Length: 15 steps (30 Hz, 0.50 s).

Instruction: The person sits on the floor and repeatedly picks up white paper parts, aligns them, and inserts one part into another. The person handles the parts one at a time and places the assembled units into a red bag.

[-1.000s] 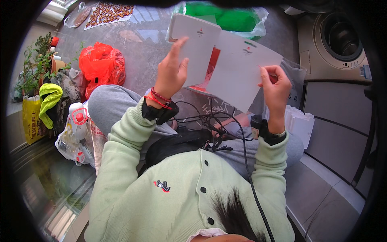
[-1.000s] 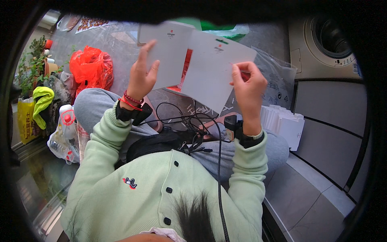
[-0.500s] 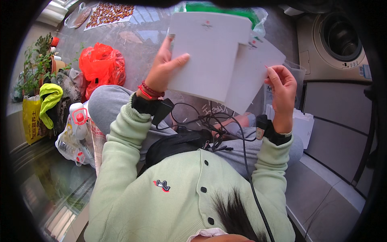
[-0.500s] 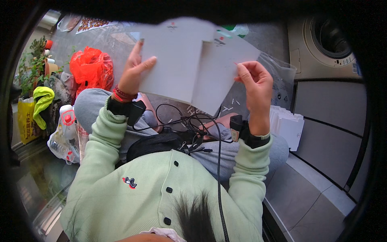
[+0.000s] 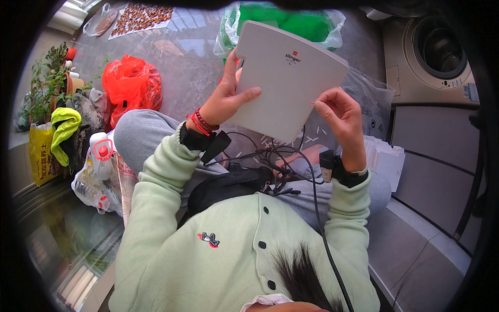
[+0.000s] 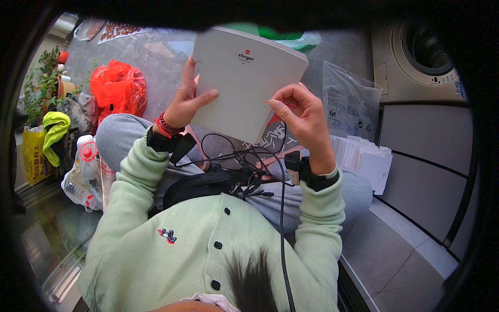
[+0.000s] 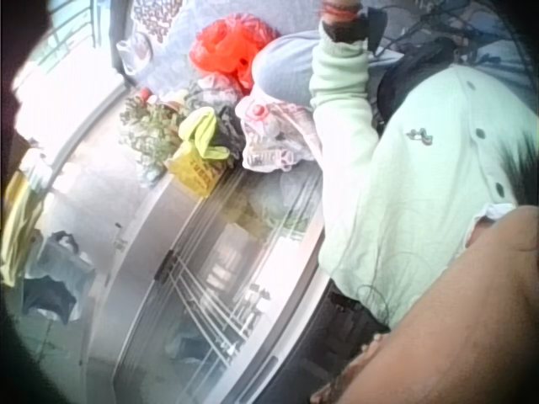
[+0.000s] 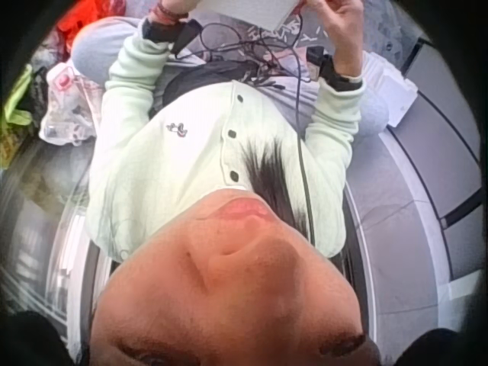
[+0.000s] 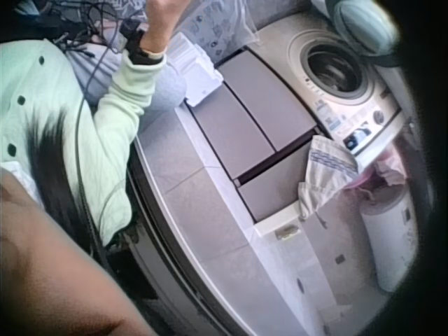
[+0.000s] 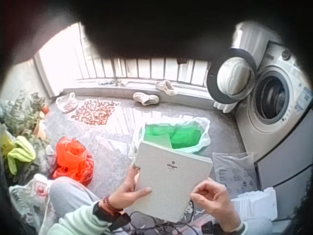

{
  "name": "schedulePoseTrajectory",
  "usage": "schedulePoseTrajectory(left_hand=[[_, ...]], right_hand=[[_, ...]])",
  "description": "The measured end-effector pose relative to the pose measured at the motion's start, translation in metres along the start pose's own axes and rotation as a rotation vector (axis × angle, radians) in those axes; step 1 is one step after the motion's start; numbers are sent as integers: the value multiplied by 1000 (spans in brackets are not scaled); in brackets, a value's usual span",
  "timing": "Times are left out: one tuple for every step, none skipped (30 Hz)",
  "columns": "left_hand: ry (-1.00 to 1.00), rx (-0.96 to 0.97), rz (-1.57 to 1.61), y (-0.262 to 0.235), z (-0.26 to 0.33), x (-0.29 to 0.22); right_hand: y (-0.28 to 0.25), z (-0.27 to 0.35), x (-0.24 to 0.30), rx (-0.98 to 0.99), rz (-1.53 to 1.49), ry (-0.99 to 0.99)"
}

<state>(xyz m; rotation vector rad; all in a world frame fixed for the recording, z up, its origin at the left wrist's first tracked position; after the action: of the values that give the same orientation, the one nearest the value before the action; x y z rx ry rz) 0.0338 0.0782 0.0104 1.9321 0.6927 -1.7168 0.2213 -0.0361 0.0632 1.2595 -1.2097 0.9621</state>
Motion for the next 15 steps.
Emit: schedulePoseTrajectory(left_hand=[[-12,-1,12,2,1,1],[8,2,-10,3,1,0],[15,2,-35,3,2,-2],[22,3,-61,4,2,-3],[41,0,-74,4,3,-6],[60,-2,-88,5,4,-8],[78,-6,-101,6,4,-10],[122,-16,-181,7,5,-14],[166,-25,-260,9,5,-17],[212,-32,-321,11,6,-19],[212,-34,-383,13,6,-19],[213,-33,-427,15,7,-19],[219,-27,-452,18,8,-19],[203,-8,-454,21,9,-18],[193,13,-438,24,10,-17]], right_hand=[[1,0,-2,8,-46,12],[1,0,-3,7,-31,21],[1,1,-5,2,-30,31],[1,1,-7,-4,-29,42],[-2,0,-8,-36,12,67],[-5,-1,-10,-68,54,92],[-7,-2,-11,-99,96,117],[-11,-4,-1,-174,346,-24],[-12,-5,9,-248,595,-167],[-11,-4,19,-339,843,-288],[-11,-2,21,-342,890,-281],[-7,-3,21,-283,812,-277],[-2,-4,19,-236,737,-264],[4,-4,17,-192,662,-249],[11,-5,17,-155,691,-275]])
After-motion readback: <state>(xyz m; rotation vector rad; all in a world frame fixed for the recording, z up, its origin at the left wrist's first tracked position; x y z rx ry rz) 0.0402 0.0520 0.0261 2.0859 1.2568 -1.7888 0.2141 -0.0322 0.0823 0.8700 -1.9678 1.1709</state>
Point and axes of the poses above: each hand's wrist, its own z-axis away from the middle knuckle, its own y-axis out of the palm, x = y × z, the point moved 6 cm from there along -z, towards the middle knuckle, and after that the axes turned 14 degrees about -z, right-handed, at the moved point
